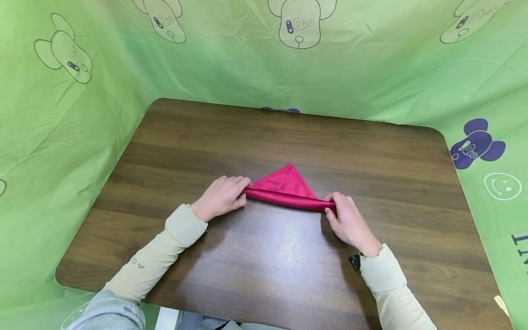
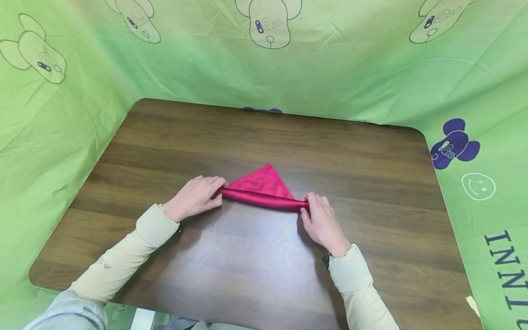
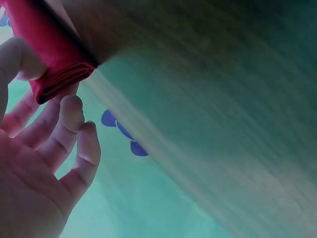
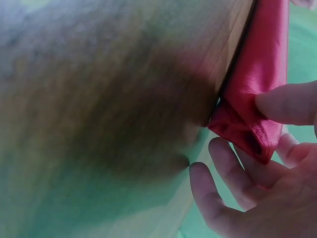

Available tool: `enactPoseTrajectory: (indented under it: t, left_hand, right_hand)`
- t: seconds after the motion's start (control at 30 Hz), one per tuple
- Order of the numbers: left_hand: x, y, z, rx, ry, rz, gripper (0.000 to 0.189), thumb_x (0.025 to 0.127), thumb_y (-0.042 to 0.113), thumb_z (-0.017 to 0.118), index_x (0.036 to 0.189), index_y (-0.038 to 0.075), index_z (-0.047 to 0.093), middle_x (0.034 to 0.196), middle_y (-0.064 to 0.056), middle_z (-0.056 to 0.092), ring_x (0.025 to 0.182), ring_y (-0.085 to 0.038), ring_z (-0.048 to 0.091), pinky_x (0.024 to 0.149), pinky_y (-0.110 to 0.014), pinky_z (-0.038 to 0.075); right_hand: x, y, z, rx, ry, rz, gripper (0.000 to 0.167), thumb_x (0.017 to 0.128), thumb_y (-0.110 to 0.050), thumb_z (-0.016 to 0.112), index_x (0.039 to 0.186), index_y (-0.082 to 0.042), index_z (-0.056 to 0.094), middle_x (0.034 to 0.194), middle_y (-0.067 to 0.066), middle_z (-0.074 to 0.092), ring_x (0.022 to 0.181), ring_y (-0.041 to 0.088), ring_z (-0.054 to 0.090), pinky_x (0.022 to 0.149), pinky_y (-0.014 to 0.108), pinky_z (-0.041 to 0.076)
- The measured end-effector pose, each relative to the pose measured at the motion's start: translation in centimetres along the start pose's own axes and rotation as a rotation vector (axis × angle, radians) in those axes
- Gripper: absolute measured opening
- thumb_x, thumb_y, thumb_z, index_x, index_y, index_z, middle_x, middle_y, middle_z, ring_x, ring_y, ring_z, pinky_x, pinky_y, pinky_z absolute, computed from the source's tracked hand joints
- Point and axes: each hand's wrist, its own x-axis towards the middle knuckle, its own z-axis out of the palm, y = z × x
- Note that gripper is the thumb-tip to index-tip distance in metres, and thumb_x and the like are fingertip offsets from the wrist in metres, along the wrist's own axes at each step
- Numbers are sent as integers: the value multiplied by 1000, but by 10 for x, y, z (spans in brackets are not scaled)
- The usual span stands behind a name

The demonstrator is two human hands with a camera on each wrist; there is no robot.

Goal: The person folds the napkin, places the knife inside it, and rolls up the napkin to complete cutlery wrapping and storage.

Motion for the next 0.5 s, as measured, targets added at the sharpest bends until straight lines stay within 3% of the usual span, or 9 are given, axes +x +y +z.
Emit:
enactPoseTrajectory:
  t: [0.23,0.5]
  left_hand:
    - [3,-3,-2,-122,-32,-67,25,82,13,59,106,13,58,83,3,68,60,-13,51,62,-31,46]
    - [4,-7,-5,-247,-103,-146,22,83,14,58,104,17,56,64,7,53,56,-9,42,54,-25,38]
  right_hand:
    - [0,0,-1,16,-5,34,17,93,-4,54,109,0,55,105,17,65,96,36,54,82,47,42]
    - [0,0,-2,27,-19,76,20,97,-9,51,114,2,52,101,22,67,89,38,57,77,48,43]
